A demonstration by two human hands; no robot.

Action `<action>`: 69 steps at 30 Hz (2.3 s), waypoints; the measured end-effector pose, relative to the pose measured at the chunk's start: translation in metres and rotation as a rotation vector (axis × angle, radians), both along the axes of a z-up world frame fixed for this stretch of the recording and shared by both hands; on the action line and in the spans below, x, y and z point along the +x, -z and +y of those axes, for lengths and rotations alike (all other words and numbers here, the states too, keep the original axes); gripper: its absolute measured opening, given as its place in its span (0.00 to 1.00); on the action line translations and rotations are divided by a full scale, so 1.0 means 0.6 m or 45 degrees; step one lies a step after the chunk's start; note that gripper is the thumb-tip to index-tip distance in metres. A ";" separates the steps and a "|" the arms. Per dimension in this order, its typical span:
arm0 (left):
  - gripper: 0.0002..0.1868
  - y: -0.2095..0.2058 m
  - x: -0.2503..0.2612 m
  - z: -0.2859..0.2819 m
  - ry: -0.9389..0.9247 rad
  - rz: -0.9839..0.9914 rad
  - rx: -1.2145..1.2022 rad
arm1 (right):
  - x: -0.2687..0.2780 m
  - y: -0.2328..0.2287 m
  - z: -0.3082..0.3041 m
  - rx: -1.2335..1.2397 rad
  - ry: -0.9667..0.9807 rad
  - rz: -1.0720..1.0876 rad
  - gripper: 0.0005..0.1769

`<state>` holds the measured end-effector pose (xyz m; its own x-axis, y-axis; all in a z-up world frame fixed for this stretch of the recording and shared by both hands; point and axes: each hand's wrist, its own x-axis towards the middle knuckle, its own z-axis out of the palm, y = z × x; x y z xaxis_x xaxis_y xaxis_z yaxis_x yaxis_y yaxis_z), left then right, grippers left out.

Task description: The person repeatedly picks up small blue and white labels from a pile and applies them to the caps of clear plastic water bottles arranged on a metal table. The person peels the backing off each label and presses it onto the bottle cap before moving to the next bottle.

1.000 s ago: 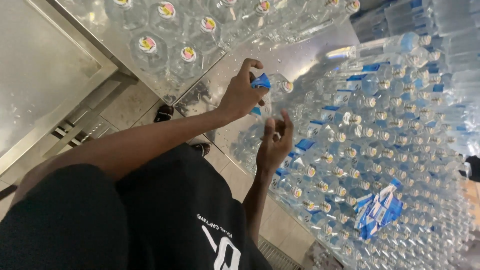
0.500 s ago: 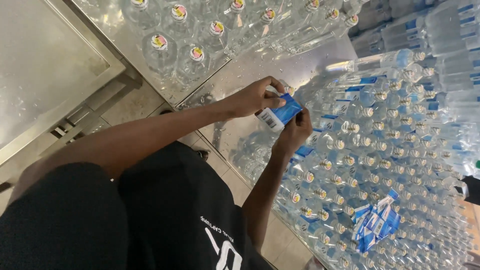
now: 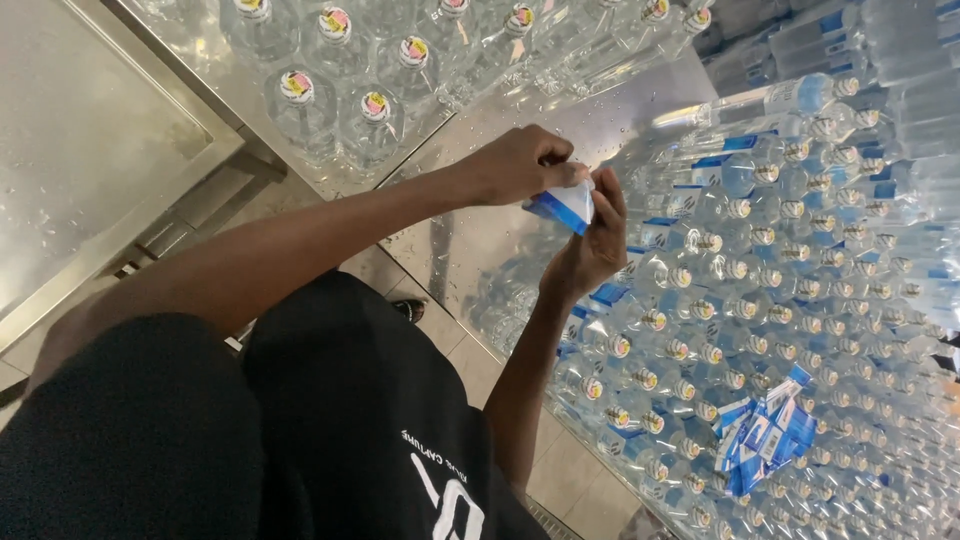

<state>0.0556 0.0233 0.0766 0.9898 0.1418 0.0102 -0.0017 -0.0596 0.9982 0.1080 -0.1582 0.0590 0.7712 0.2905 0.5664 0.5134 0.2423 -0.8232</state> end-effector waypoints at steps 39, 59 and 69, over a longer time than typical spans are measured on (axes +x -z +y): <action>0.27 0.083 0.043 -0.016 -0.259 -0.412 0.394 | 0.072 0.011 0.003 -0.467 -0.107 0.254 0.15; 0.21 0.134 -0.005 -0.060 -0.367 -0.186 -0.063 | 0.038 0.135 -0.014 -0.434 0.174 0.371 0.19; 0.17 0.177 -0.017 -0.046 -0.408 -0.255 -0.117 | 0.025 0.192 -0.011 -0.294 0.237 0.345 0.21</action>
